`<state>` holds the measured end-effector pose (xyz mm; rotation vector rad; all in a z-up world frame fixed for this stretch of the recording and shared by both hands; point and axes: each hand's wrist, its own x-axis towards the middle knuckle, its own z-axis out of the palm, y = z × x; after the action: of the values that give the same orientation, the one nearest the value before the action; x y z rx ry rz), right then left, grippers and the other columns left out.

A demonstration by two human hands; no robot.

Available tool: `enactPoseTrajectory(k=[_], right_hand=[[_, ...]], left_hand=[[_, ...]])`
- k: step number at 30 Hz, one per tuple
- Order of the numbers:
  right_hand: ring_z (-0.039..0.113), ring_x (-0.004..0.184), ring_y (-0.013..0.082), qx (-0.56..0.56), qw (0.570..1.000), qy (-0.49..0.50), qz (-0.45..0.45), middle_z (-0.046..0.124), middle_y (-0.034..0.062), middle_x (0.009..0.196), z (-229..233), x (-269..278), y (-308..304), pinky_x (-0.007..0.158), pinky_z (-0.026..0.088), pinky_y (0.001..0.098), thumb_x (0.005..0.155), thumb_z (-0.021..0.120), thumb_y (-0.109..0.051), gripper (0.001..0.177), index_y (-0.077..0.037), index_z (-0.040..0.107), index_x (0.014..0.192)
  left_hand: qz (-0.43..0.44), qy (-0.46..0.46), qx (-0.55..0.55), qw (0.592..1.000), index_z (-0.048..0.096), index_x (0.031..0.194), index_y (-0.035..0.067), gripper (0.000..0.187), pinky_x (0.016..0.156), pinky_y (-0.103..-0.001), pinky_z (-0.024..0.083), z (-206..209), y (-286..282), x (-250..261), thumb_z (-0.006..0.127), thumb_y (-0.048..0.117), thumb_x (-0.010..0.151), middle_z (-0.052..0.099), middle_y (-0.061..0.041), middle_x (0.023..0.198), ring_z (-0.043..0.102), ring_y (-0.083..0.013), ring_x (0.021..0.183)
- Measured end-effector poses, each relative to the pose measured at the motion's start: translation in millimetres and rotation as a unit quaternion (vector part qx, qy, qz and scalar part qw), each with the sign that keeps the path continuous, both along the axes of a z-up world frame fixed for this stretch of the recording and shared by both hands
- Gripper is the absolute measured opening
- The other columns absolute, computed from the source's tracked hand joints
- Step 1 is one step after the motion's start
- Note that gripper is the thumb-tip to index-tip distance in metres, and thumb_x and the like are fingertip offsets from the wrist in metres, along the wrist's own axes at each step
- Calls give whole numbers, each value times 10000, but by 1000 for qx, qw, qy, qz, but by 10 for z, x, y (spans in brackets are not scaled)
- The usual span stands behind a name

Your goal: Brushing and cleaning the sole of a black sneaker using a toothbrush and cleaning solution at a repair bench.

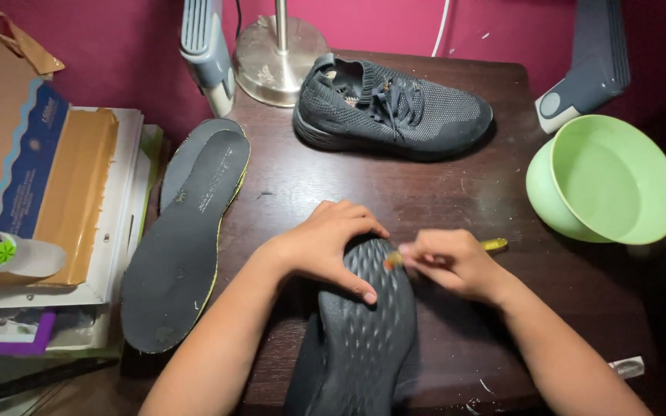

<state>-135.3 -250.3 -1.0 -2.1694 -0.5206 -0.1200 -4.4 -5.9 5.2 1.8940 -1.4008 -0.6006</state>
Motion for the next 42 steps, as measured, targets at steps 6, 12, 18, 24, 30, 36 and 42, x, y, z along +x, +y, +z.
enactPoseTrajectory(k=[6,12,18,24,30,36,42], right_hand=[[587,491,293,-38,997,-60,14,510,36,615,14,27,126,467,503,360,914,740,-224,100,-155,696,856],[620,504,320,-12,997,-50,51,563,74,628,-139,14,13,450,491,389,930,704,-236,136,-114,744,884],[639,523,264,13,995,-40,94,584,-2,650,85,-119,199,482,524,355,962,620,-253,187,-207,738,825],[645,588,353,-121,987,-105,-22,559,97,667,-34,144,116,512,505,457,913,682,-209,88,-136,698,866],[662,560,311,-53,997,-16,53,613,22,676,189,-261,118,497,551,387,936,682,-234,91,-186,742,887],[703,612,258,-127,985,-6,-116,669,47,694,-7,46,199,547,557,349,964,670,-207,86,-160,742,967],[662,555,313,-37,998,34,33,607,30,647,102,-301,158,504,544,376,929,700,-231,89,-183,768,898]], left_hand=[[-5,-7,7,1000,664,1212,141,988,1053,-398,351,43,23,-3,815,798,490,667,-34,1171,568,-230,1205],[-3,-3,2,1000,670,1218,144,999,1068,-399,341,7,3,-11,801,805,480,675,-28,1168,574,-220,1210],[-9,1,8,1000,668,1201,148,970,1066,-396,335,23,12,-8,809,794,492,668,-29,1167,567,-222,1202],[-8,18,7,1000,688,1066,172,873,1039,-378,330,-59,-12,5,821,798,473,673,12,1103,571,-192,1157],[-11,6,8,1000,665,1213,151,983,1054,-390,330,33,20,-8,803,805,492,669,-25,1168,565,-217,1208],[-14,2,19,1000,665,1208,138,1003,1043,-396,344,26,6,2,795,816,480,673,-38,1173,573,-228,1203],[-5,7,19,1000,589,1325,146,1116,1082,-415,333,32,26,-6,801,819,460,648,-32,1216,563,-231,1228]])
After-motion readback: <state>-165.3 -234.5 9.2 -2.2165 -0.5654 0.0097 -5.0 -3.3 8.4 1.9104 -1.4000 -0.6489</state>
